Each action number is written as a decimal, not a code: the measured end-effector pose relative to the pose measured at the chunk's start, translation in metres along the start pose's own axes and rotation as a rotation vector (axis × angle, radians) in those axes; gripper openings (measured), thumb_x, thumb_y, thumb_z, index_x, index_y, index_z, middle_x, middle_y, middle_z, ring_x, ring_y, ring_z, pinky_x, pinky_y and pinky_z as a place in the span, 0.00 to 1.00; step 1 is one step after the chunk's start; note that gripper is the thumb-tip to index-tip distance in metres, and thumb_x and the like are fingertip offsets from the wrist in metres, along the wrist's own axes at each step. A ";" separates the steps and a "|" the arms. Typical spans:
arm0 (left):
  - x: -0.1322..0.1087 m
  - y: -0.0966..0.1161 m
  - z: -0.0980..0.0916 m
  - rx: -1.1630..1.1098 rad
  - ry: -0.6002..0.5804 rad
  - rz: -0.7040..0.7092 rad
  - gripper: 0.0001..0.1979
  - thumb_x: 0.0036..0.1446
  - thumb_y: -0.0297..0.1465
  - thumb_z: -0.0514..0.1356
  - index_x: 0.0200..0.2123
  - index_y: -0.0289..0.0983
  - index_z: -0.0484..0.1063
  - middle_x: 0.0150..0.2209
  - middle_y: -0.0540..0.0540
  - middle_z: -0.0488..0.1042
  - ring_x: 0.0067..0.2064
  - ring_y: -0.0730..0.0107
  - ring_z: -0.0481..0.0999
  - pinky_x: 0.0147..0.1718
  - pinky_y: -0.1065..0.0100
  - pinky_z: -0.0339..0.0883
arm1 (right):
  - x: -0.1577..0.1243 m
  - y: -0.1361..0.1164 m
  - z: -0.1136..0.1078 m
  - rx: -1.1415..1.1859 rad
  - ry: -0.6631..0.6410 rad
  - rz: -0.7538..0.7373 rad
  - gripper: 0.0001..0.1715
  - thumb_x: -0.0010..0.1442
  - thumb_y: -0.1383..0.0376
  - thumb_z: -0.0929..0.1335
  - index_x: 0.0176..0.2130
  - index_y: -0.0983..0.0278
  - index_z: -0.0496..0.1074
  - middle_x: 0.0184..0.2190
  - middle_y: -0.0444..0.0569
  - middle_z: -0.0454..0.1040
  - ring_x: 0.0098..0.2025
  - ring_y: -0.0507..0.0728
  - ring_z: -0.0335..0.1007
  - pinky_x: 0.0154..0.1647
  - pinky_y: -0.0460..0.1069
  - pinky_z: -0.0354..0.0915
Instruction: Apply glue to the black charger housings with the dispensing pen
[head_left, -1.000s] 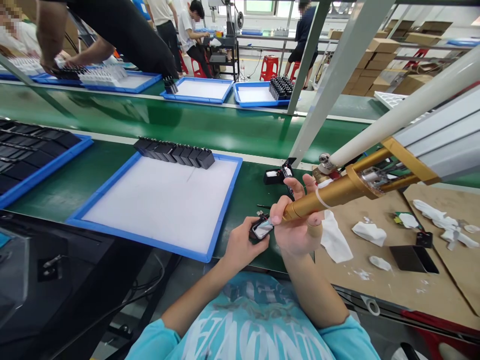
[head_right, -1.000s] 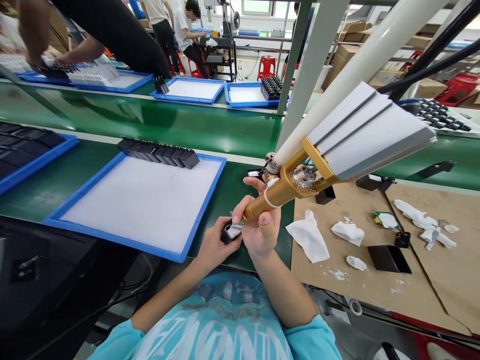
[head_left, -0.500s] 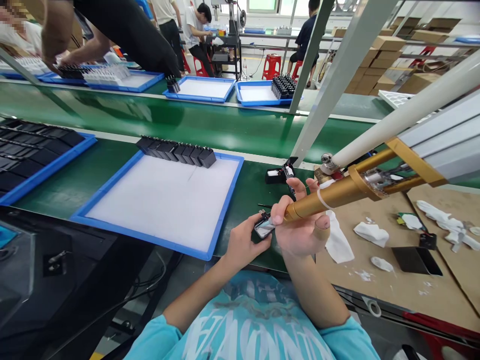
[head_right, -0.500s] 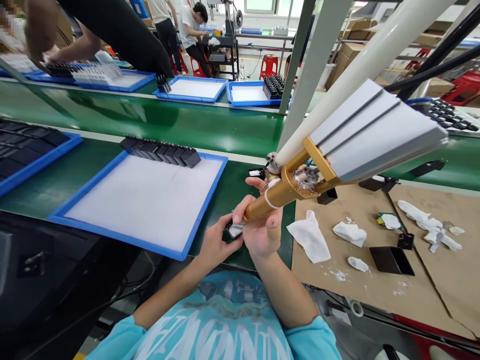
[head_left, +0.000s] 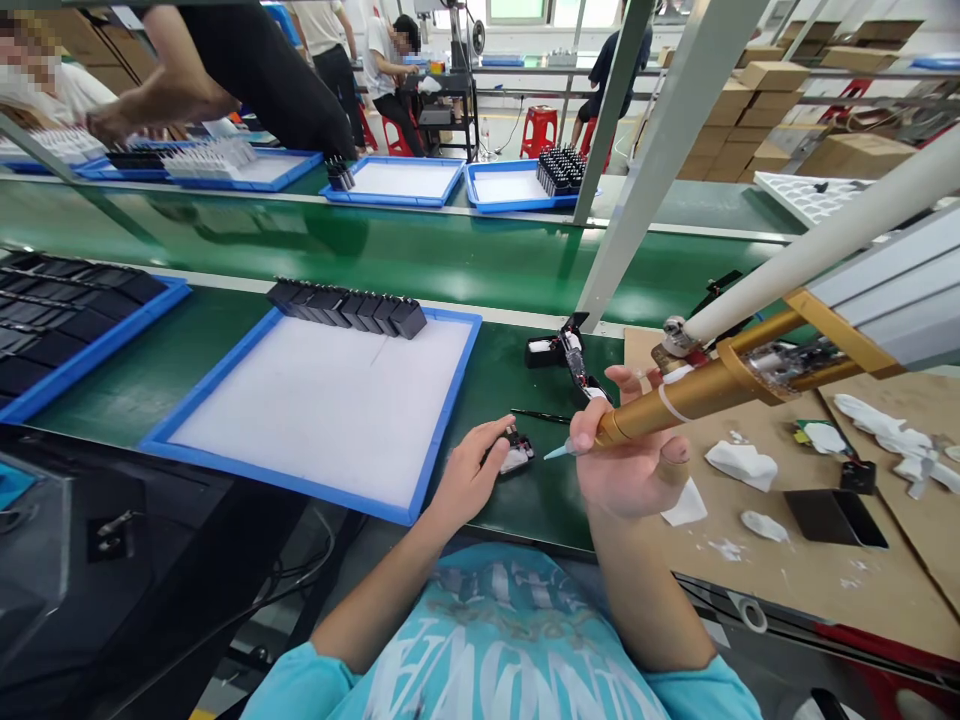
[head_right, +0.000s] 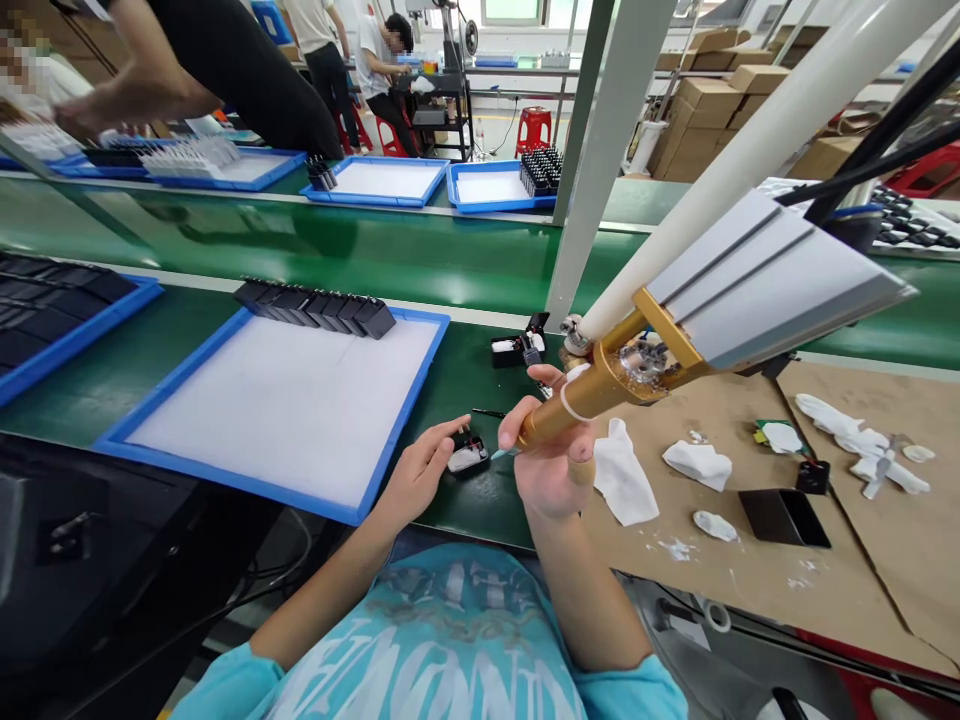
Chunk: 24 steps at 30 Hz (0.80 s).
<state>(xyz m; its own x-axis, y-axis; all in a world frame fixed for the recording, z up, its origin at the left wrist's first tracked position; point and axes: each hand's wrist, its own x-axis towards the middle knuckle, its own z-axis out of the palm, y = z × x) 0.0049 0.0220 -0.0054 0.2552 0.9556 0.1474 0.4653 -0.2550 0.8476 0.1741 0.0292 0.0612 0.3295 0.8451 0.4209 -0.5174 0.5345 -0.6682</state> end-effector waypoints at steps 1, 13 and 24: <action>0.002 0.001 0.000 -0.005 0.006 0.004 0.18 0.69 0.36 0.47 0.55 0.40 0.71 0.55 0.44 0.75 0.57 0.63 0.73 0.56 0.59 0.66 | 0.000 -0.001 -0.003 0.001 0.003 -0.003 0.22 0.57 0.48 0.64 0.48 0.51 0.70 0.48 0.46 0.71 0.19 0.49 0.65 0.15 0.49 0.57; -0.001 0.009 0.013 0.190 0.120 0.349 0.11 0.61 0.30 0.62 0.47 0.39 0.73 0.44 0.45 0.79 0.45 0.66 0.77 0.47 0.65 0.72 | -0.001 -0.004 -0.013 0.022 0.009 -0.003 0.21 0.58 0.50 0.65 0.49 0.50 0.68 0.48 0.45 0.71 0.20 0.50 0.67 0.17 0.50 0.57; 0.007 0.006 0.016 0.274 -0.151 0.244 0.14 0.67 0.34 0.53 0.54 0.44 0.68 0.51 0.46 0.74 0.50 0.63 0.74 0.49 0.61 0.68 | 0.000 -0.004 -0.016 -0.007 0.031 0.014 0.22 0.56 0.48 0.65 0.49 0.50 0.67 0.47 0.45 0.71 0.19 0.50 0.66 0.16 0.49 0.58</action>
<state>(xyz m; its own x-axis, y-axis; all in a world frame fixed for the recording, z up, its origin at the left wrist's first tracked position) 0.0229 0.0245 -0.0079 0.4981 0.8349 0.2340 0.5793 -0.5213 0.6266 0.1888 0.0271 0.0538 0.3465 0.8519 0.3926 -0.5167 0.5227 -0.6781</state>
